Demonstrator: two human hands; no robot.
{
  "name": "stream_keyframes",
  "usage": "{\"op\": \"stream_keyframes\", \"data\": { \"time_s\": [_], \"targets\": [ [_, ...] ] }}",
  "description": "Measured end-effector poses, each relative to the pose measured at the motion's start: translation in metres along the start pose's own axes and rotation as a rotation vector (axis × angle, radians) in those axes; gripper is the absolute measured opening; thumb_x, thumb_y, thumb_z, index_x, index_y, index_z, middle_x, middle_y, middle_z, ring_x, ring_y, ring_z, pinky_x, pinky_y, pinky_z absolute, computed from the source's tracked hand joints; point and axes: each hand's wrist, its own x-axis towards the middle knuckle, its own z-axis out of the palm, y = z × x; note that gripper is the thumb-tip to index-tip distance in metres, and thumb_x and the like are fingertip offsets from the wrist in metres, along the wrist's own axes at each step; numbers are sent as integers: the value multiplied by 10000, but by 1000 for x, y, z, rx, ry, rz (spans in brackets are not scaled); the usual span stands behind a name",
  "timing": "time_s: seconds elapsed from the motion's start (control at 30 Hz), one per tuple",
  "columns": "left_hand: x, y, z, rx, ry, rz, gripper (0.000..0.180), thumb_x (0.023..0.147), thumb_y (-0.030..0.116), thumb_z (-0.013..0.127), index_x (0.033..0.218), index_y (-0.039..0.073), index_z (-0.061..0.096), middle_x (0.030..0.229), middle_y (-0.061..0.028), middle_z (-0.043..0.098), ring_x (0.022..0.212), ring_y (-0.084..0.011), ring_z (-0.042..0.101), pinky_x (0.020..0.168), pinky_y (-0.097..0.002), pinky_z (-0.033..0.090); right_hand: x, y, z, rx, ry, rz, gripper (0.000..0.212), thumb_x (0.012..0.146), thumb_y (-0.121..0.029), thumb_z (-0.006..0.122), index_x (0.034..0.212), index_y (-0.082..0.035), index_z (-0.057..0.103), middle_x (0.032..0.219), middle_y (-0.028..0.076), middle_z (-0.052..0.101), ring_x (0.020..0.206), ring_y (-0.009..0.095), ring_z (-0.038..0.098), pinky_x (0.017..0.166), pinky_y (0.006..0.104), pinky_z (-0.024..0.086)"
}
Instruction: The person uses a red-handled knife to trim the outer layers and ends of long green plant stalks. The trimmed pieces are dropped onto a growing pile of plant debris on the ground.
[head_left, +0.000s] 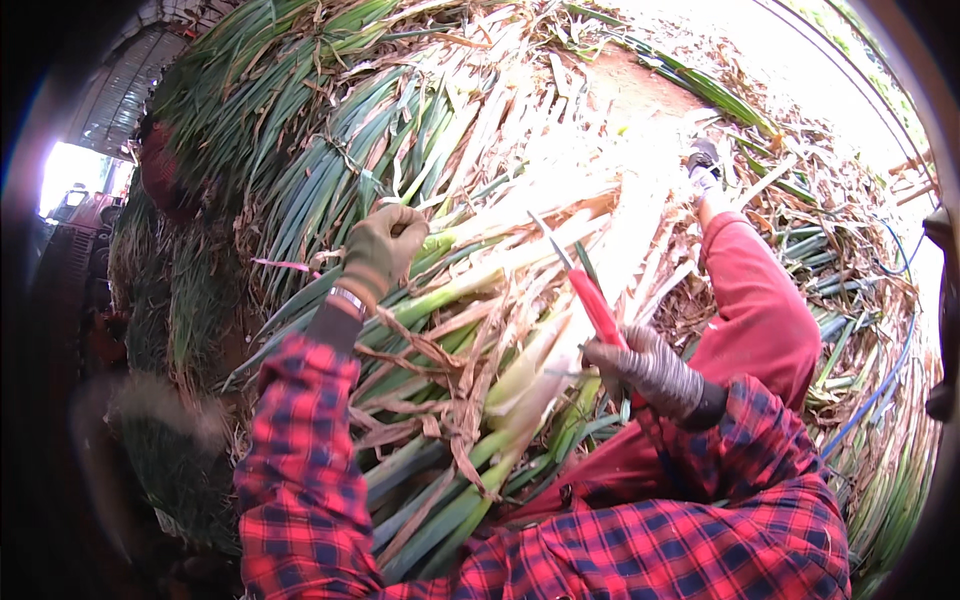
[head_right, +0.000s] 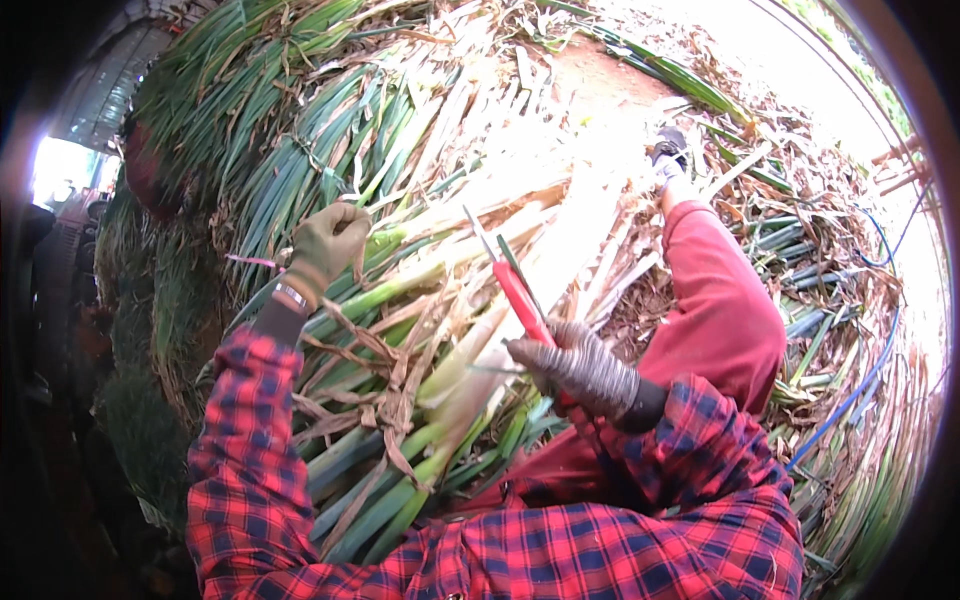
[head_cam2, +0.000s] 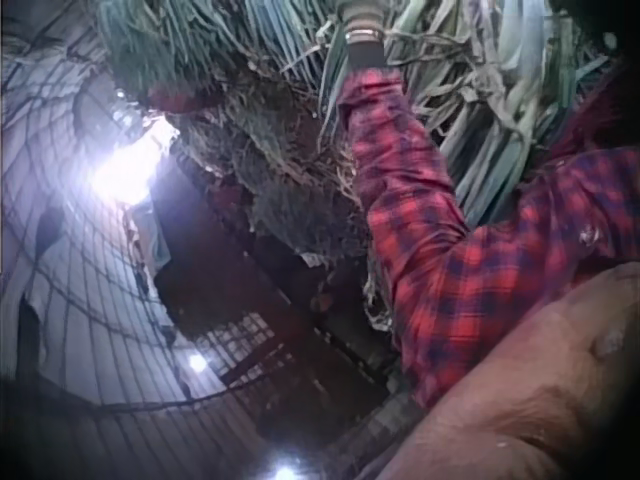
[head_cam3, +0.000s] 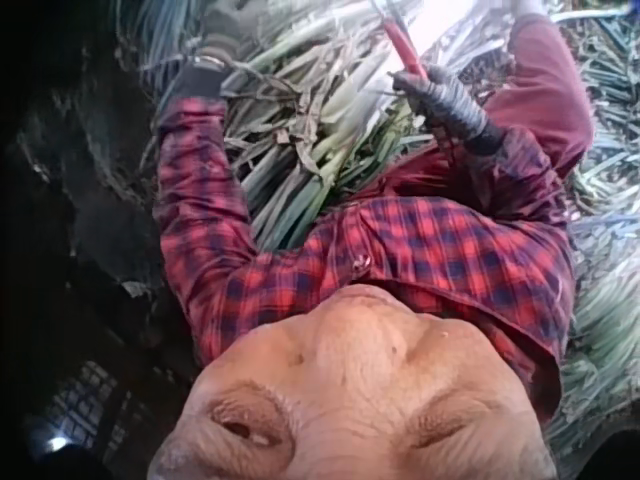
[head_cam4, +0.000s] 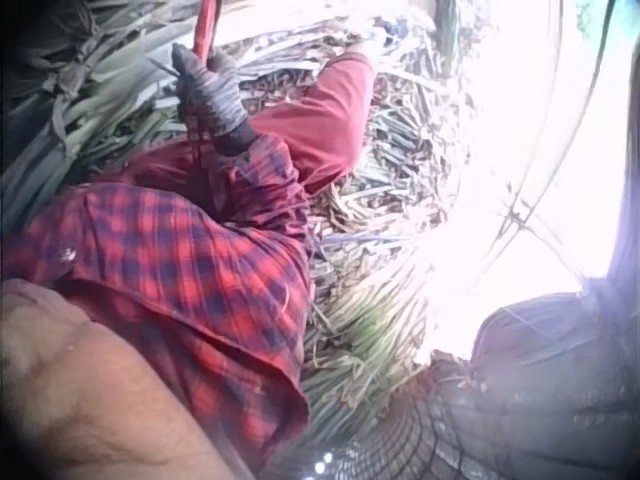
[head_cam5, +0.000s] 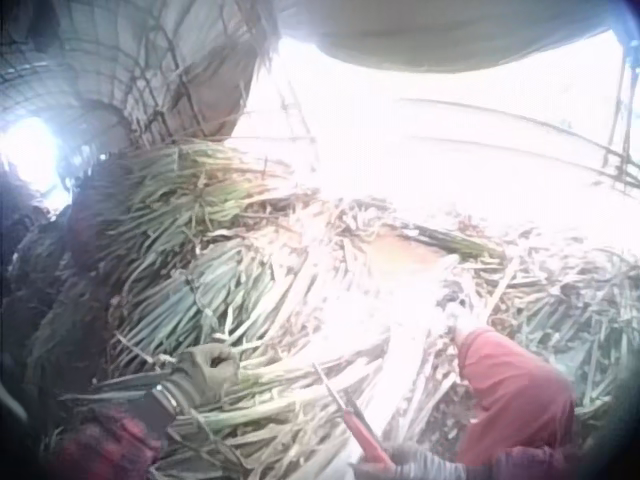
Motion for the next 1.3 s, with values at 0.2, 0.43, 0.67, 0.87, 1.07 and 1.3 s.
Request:
{"op": "stream_keyframes", "data": {
  "time_s": [0.2,0.43,0.67,0.87,1.07,1.3],
  "targets": [
    [132,-103,90,219,-151,-236,230,831,167,617,1028,80,701,907,-139,703,809,-196,665,775,-312,508,11,-20,-3,138,-73,85,257,888,-290,652,952,-61,553,693,-30,521,558,51,472,481,211,375],
    [219,-150,187,448,-266,-250,374,805,139,559,1174,83,533,1102,-248,599,1057,-402,573,917,-461,441,25,-23,-20,192,-51,240,348,856,-189,692,1116,-28,527,966,26,578,891,92,567,795,270,490],
    [264,-197,209,239,-64,-262,398,688,173,661,1057,28,628,912,-237,649,814,-370,624,763,-426,481,39,-31,-28,189,-12,303,519,772,-348,744,1115,5,579,909,12,575,842,85,530,770,254,441],
    [244,-152,206,144,-33,-300,595,710,332,681,1190,0,566,1094,-254,614,1017,-374,590,875,-418,460,37,-30,-36,223,7,271,544,750,-335,760,1126,12,575,834,-2,564,780,74,517,731,238,426],
    [242,-107,210,394,-303,-402,1057,573,565,760,1365,-38,405,1370,-288,431,1286,-369,432,1070,-393,349,29,-28,-32,288,12,233,535,765,-338,758,1126,11,576,810,-4,547,752,79,502,709,247,417],
    [281,-225,233,154,-373,-435,1274,477,608,819,1409,-89,301,1385,-289,406,1232,-334,483,1003,-362,407,31,-32,-35,183,-84,230,505,779,-341,759,1113,-2,587,794,-10,542,744,72,499,684,238,415]
  ]
}}
